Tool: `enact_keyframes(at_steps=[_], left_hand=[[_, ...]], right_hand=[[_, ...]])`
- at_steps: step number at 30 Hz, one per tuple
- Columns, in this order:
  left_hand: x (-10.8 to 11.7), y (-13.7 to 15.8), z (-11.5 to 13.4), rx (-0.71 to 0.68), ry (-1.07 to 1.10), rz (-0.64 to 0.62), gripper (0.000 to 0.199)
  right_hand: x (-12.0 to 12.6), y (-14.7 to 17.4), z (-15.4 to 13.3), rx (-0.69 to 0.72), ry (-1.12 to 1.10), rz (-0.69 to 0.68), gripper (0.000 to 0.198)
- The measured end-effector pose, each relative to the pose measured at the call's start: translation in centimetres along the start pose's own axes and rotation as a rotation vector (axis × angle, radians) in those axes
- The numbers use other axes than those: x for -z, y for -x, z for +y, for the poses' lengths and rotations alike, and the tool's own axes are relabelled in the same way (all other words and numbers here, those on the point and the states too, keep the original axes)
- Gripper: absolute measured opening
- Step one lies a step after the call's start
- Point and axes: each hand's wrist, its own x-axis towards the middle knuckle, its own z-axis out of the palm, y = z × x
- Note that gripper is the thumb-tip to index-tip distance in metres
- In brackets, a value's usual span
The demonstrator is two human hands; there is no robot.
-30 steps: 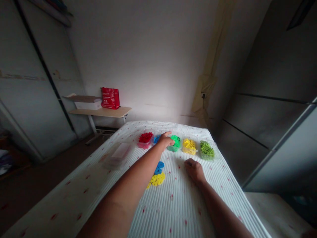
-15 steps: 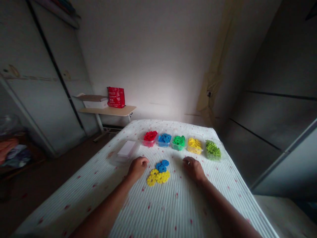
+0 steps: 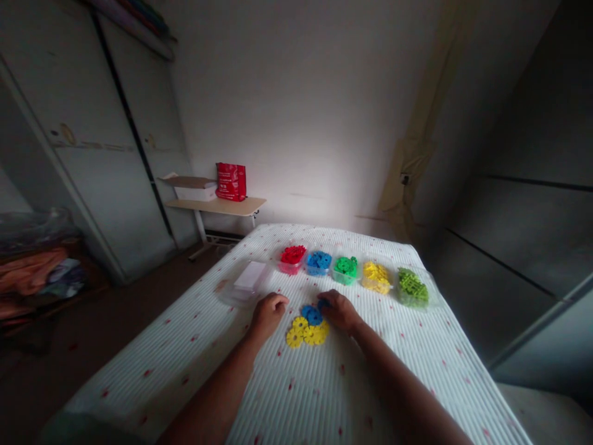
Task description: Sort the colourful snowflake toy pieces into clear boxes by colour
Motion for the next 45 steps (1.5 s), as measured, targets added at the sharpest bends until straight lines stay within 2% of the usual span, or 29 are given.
enact_keyframes(at_steps=[7, 10, 12, 14, 16, 21, 24, 29, 33, 37, 39, 42, 45], left_hand=[[0.0, -0.1, 0.0, -0.001, -0.008, -0.001, 0.024], [-0.1, -0.1, -0.1, -0.003, -0.015, -0.002, 0.024], [-0.2, -0.1, -0.2, -0.004, -0.019, -0.003, 0.024], [-0.2, -0.1, -0.2, -0.003, -0.022, -0.004, 0.025], [-0.2, -0.1, -0.2, -0.004, -0.023, -0.006, 0.025], [-0.1, -0.1, -0.1, -0.002, -0.024, -0.012, 0.025], [0.0, -0.1, 0.1, 0.005, -0.027, -0.016, 0.025], [0.2, 0.0, 0.4, 0.007, -0.031, -0.019, 0.025], [0.2, 0.0, 0.4, 0.012, -0.036, -0.018, 0.024], [-0.1, 0.0, 0.3, 0.014, -0.03, -0.02, 0.025], [-0.3, 0.0, 0.0, 0.014, -0.023, -0.021, 0.025], [-0.5, 0.0, -0.3, 0.019, -0.016, -0.02, 0.024], [-0.6, -0.1, -0.5, 0.028, -0.013, -0.016, 0.022]], right_hand=[[1.0, 1.0, 0.5, -0.099, -0.135, 0.01, 0.029], [0.9, 1.4, 0.6, -0.126, -0.356, -0.028, 0.025], [0.5, 1.7, 0.5, -0.115, -0.568, -0.069, 0.029], [0.0, 1.8, 0.1, -0.089, -0.663, -0.105, 0.033], [-0.4, 1.9, -0.5, -0.061, -0.592, -0.111, 0.032], [-0.5, 1.9, -1.7, -0.005, -0.216, -0.079, 0.03], [-0.3, 1.9, -1.9, -0.011, -0.117, -0.082, 0.03], [-0.2, 1.8, -1.8, -0.055, -0.157, -0.107, 0.025], [0.0, 1.8, -1.9, -0.067, -0.289, -0.113, 0.024], [0.8, 1.9, -2.4, -0.108, -0.475, -0.178, 0.019], [1.4, 1.6, -2.7, -0.152, -0.452, -0.186, 0.012], [2.9, -0.4, -3.0, -0.202, -0.306, -0.099, 0.006], [5.0, -3.7, -3.2, -0.23, -0.235, 0.038, 0.007]])
